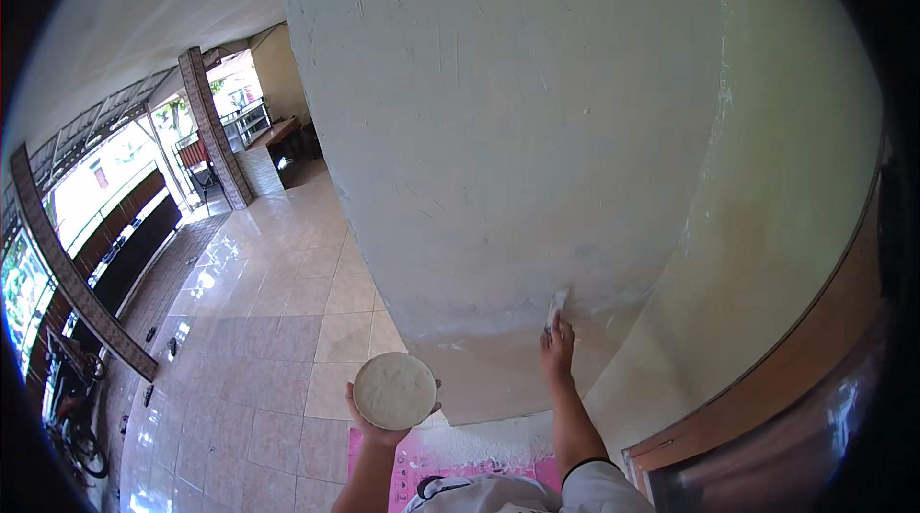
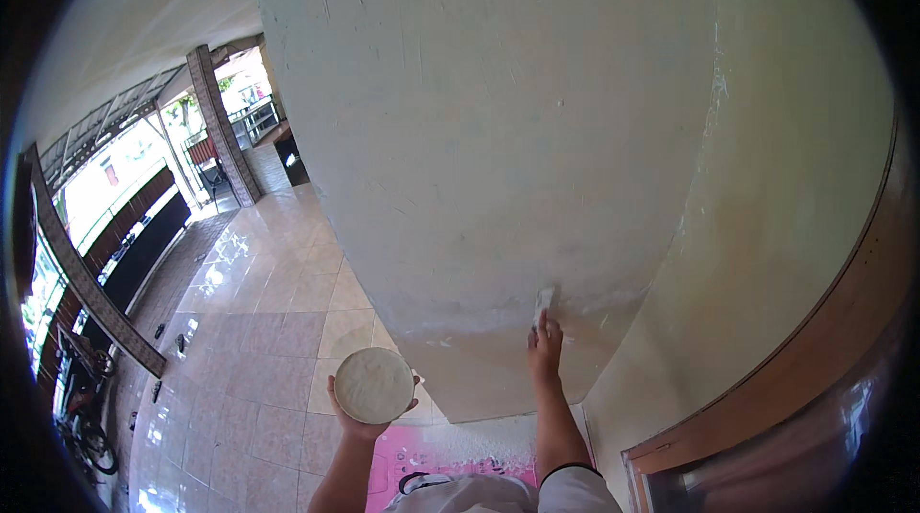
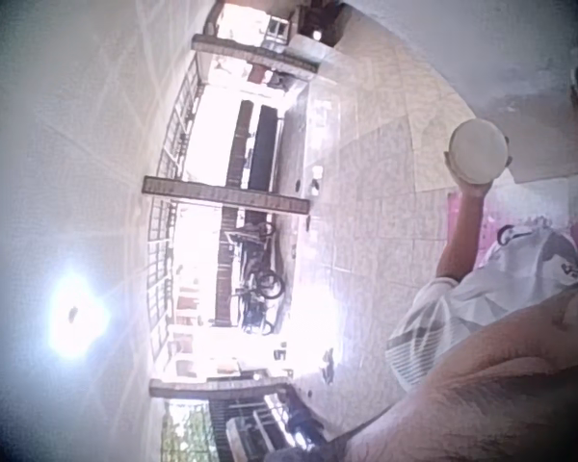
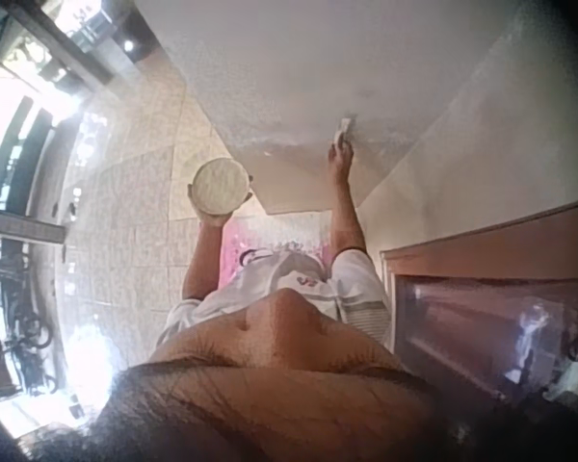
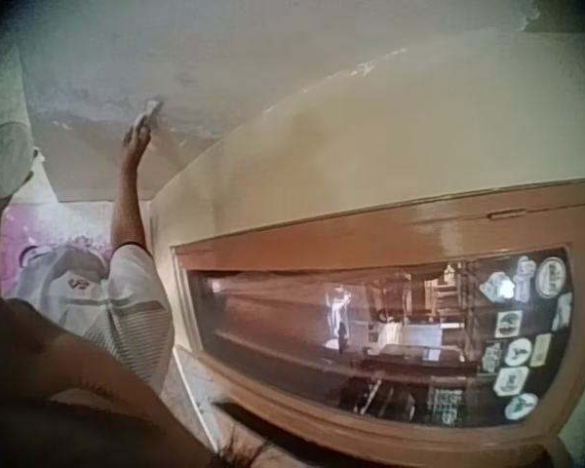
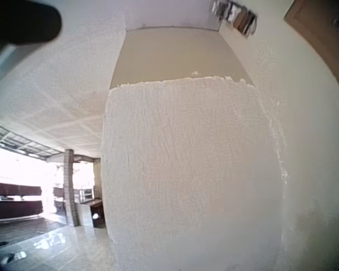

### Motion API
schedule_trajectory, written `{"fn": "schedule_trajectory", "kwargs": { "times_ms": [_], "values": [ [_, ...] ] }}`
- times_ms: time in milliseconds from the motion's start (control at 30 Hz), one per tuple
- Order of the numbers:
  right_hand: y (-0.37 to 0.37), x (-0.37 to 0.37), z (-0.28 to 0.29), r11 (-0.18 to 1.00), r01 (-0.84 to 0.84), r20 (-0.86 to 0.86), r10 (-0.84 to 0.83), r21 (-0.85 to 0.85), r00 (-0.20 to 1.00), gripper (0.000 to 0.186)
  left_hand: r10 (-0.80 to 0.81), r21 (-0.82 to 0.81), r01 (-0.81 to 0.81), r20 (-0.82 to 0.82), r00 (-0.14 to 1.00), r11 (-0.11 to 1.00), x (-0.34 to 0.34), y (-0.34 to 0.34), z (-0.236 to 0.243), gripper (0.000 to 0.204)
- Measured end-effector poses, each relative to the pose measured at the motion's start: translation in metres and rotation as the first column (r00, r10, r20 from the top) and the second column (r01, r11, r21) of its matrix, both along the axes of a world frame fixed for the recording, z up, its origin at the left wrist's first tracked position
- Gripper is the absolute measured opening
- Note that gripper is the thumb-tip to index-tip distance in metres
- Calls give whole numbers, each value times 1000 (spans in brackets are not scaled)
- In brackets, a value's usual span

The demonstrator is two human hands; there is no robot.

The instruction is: The person applies wall putty to a damaged wall using a putty knife, scooping the putty from a bowl and spreading it onto the wall.

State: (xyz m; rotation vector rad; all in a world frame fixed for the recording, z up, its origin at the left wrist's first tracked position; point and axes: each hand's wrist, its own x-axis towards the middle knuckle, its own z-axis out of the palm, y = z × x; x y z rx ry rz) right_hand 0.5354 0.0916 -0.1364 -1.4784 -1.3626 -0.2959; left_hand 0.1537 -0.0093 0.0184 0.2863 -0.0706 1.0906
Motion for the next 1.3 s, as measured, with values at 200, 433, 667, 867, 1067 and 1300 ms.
{"fn": "schedule_trajectory", "kwargs": {
  "times_ms": [200, 433, 667, 867, 1067, 1300],
  "values": [
    [-21, -14, -61, 974, 115, 113, -95, -195, 989, 82, -18, -6, 18, -36, 999, 1000, 4, -8, 8, 105],
    [-137, -42, -110, 858, -183, -236, 75, -480, 969, 74, -35, -54, 37, 44, 998, 998, -2, -21, 6, 103],
    [-176, -70, 137, 850, -509, -273, 461, -137, 844, 55, -77, -90, 68, -97, 992, 994, 20, -22, 3, 105],
    [-200, -68, 218, 813, -433, 79, 498, -390, 863, 48, -40, -100, 25, -159, 987, 995, 56, -22, 16, 104],
    [-200, -33, 206, 811, -190, 117, 301, -553, 946, 47, -179, -4, 179, -54, 982, 984, 61, -28, 14, 102],
    [-203, -30, 218, 782, -357, -37, 395, -511, 918, 50, -160, -21, 160, -12, 987, 987, 76, -29, 11, 104]
  ]
}}
